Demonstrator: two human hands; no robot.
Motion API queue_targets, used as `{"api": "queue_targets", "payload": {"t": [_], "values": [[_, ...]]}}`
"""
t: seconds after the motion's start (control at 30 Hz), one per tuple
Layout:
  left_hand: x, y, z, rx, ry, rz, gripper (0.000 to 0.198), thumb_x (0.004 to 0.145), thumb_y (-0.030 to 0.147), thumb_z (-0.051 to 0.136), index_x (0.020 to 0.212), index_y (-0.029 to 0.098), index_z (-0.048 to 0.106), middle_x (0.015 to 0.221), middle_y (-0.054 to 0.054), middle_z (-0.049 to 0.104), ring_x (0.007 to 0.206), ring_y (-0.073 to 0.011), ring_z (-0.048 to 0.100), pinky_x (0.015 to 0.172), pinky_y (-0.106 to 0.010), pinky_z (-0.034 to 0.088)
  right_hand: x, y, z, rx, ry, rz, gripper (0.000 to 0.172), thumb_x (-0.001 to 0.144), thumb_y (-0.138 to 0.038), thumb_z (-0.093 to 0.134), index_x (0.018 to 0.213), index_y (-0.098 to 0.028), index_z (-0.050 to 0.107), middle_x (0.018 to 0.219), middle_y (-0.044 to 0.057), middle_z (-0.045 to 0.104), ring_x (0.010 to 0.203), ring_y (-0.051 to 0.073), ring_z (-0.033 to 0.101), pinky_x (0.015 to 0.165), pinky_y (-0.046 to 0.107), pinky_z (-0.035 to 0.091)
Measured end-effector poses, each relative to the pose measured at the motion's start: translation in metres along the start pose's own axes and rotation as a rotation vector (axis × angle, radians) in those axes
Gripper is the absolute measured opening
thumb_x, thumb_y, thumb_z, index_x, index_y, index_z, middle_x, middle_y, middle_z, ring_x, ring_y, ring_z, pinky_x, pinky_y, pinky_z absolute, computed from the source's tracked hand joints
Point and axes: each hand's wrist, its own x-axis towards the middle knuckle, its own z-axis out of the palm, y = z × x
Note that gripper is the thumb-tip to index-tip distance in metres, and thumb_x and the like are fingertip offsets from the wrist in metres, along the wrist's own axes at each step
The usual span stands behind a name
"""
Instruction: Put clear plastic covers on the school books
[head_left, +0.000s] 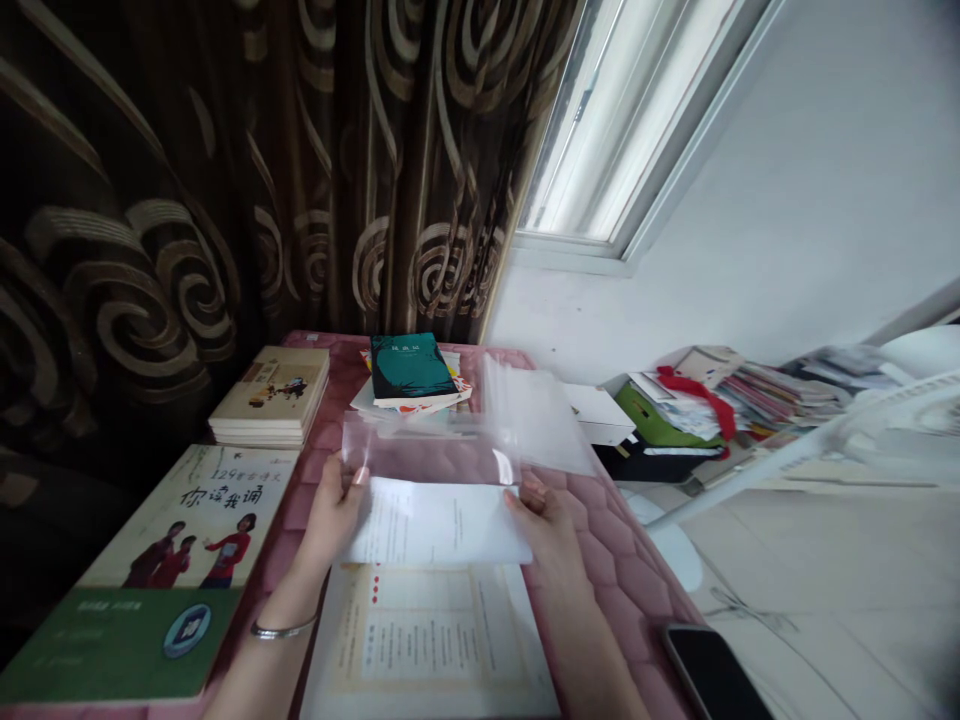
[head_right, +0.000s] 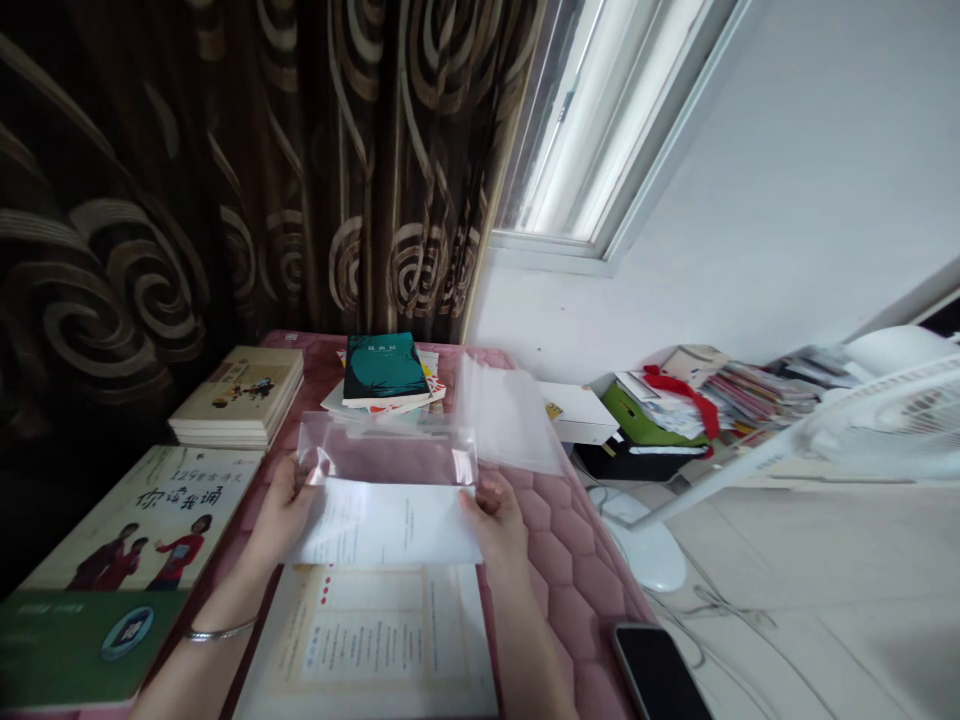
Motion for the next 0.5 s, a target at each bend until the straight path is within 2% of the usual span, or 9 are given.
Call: {"api": "queue_targets", "payload": {"t": [0.1, 0.2, 0.3, 0.5], "values": [[0.000, 0.004, -0.001, -0.005, -0.009, -0.015, 0.036, 0.080, 0.041, 0.058, 0.109, 0.020, 0.051, 0.094, -0.005, 0.068, 0.080, -0.0193, 0.065, 0.077, -0.034, 0.050, -0.001, -0.006, -0.005, 0.040, -0.061, 0.146, 0.052, 0.043, -0.042, 0.080, 0.086, -0.021, 0.060, 0.065, 0.001, 0.070, 0.057, 0.021, 0.062, 0.053, 0.032, 0.047], [-0.001, 0.009, -0.002, -0.014, -0.014, -0.040, 0.037, 0.078, 0.042, 0.059, 0.106, 0.020, 0.051, 0.088, -0.004, 0.067, 0.074, -0.0186, 0.064, 0.071, -0.032, 0.051, -0.001, -0.011, -0.010, -0.003, -0.146, 0.112, 0.048, 0.046, -0.047, 0.081, 0.081, -0.018, 0.067, 0.071, 0.004, 0.072, 0.063, 0.023, 0.064, 0.056, 0.031, 0.047], [-0.002, 0.014, -0.004, -0.024, -0.034, -0.059, 0.039, 0.076, 0.043, 0.060, 0.106, 0.019, 0.052, 0.084, -0.002, 0.067, 0.074, -0.0182, 0.064, 0.069, -0.030, 0.050, 0.001, -0.009, -0.014, -0.061, -0.186, 0.060, 0.043, 0.049, -0.051, 0.080, 0.073, -0.018, 0.069, 0.067, 0.004, 0.069, 0.060, 0.021, 0.061, 0.053, 0.030, 0.045], [0.000, 0.010, -0.007, -0.021, -0.035, -0.035, 0.040, 0.072, 0.041, 0.065, 0.103, 0.018, 0.055, 0.086, -0.003, 0.066, 0.074, -0.0174, 0.062, 0.068, -0.028, 0.049, 0.005, 0.000, -0.013, -0.160, -0.128, 0.004, 0.035, 0.053, -0.051, 0.075, 0.064, -0.018, 0.067, 0.052, -0.001, 0.059, 0.048, 0.015, 0.050, 0.045, 0.026, 0.038]]}}
